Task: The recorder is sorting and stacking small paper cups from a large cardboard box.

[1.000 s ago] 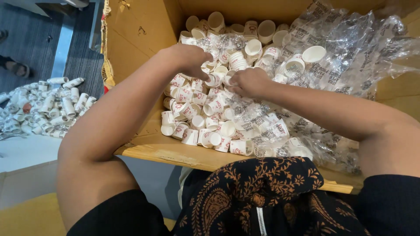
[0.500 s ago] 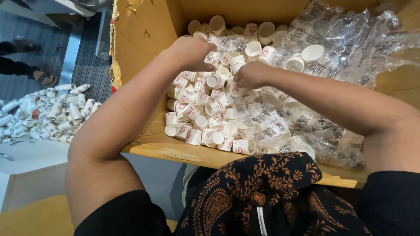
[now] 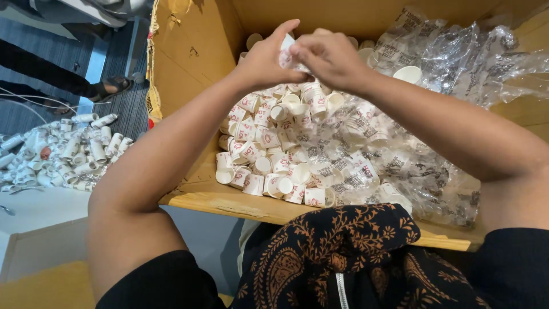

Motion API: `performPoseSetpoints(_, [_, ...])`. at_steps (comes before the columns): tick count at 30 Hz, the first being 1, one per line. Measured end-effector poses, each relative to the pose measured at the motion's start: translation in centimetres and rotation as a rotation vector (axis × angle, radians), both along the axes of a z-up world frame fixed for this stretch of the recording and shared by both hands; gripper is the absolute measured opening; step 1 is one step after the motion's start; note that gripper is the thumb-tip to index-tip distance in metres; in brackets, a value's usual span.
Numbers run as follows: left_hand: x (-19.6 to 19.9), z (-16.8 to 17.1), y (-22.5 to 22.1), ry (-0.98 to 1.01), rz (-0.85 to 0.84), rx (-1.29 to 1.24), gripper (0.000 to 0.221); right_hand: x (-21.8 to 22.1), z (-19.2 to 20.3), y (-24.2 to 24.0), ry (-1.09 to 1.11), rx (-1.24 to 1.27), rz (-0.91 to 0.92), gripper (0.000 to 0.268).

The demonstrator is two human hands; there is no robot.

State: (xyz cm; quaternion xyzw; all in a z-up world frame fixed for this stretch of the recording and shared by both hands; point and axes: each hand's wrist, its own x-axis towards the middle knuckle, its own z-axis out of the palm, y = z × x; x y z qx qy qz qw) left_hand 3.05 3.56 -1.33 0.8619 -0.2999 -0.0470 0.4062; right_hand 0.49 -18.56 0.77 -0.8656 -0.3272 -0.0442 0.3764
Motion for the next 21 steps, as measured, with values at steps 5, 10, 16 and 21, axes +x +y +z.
performPoseSetpoints(5, [-0.3, 3.4, 0.2, 0.21, 0.177, -0.02, 0.058, 0.9, -0.6, -1.1, -0.15, 0.081, 0.01, 0.023])
performPoseSetpoints(10, [-0.3, 2.0, 1.1, 0.014, 0.191, 0.132, 0.06, 5.1, -13.6, -6.2, -0.413, -0.993, 0.068, 0.052])
performPoseSetpoints(16, [-0.2, -0.1, 0.7, -0.234, 0.123, 0.148, 0.052, 6.0, -4.8, -5.6, 0.232, -0.683, -0.238, 0.033])
performPoseSetpoints(21, [-0.8, 2.3, 0.2, -0.024, 0.16, 0.08, 0.077, 5.1, -1.3, -3.6, 0.218, 0.062, -0.116, 0.034])
